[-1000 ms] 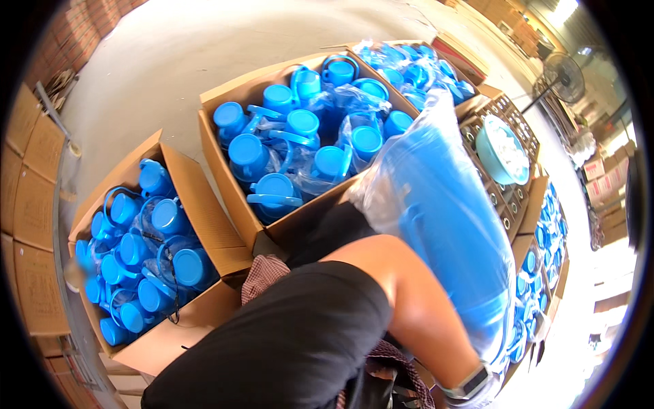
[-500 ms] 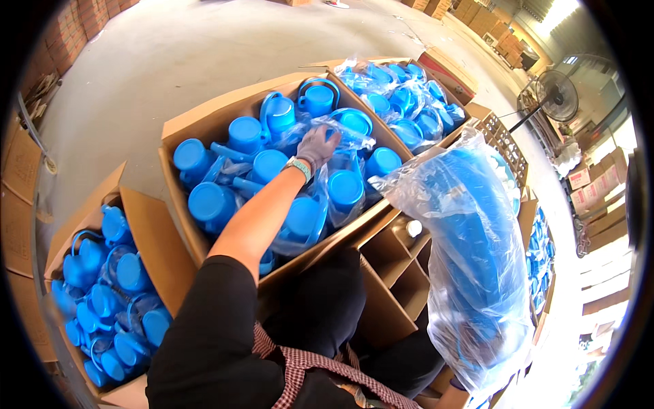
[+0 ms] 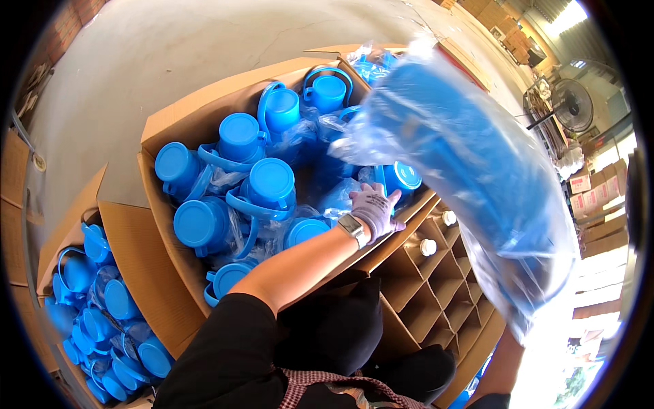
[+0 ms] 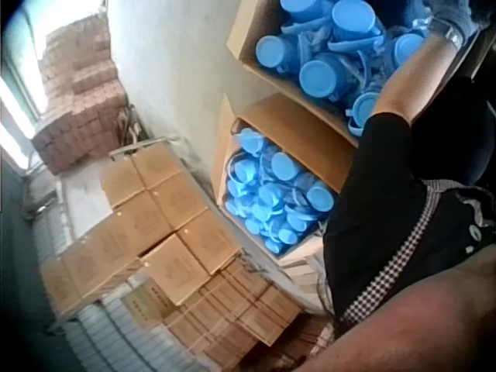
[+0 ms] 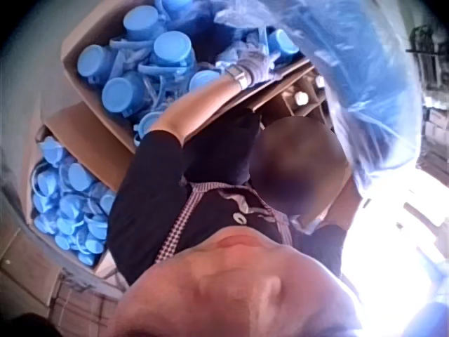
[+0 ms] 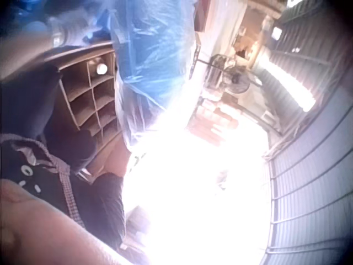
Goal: The person places a metal liner into a blue plastic flask body, attaches a blue lid, and puts the completed flask into a plastic bag before placing it in a cardboard box.
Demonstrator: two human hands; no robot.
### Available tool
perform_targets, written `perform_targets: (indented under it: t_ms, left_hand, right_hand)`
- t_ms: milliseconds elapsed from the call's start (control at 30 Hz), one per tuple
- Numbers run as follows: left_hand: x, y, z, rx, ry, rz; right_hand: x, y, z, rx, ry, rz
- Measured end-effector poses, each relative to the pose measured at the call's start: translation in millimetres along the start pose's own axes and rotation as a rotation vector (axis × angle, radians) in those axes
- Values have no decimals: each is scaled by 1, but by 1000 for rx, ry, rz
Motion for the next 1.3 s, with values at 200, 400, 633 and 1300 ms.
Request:
perform_targets:
  t_ms: [200, 400, 633, 1300]
  left_hand:
    - [-17, -27, -6, 76, -190, -37]
    - [-32, -46, 4, 187, -297, -100]
    - [-36, -47, 17, 299, -248, -104]
    - [-25, -28, -4, 352, -438, -323]
  right_hand:
    - [-113, -31, 100, 191, 340, 178]
    - [-207, -108, 187, 434, 709, 334]
    - [-246, -175, 267, 749, 1025, 460]
    - [-209, -361, 170, 1031, 1240, 347]
Point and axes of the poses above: each hand's wrist, its own x-axis away from the middle knuckle, its own y-axis out of the back of the hand, z = x × y, the point moved 9 cm from there along -x, towards the middle knuckle, and after that the axes turned 11 degrees about x, right-handed, at the moved point
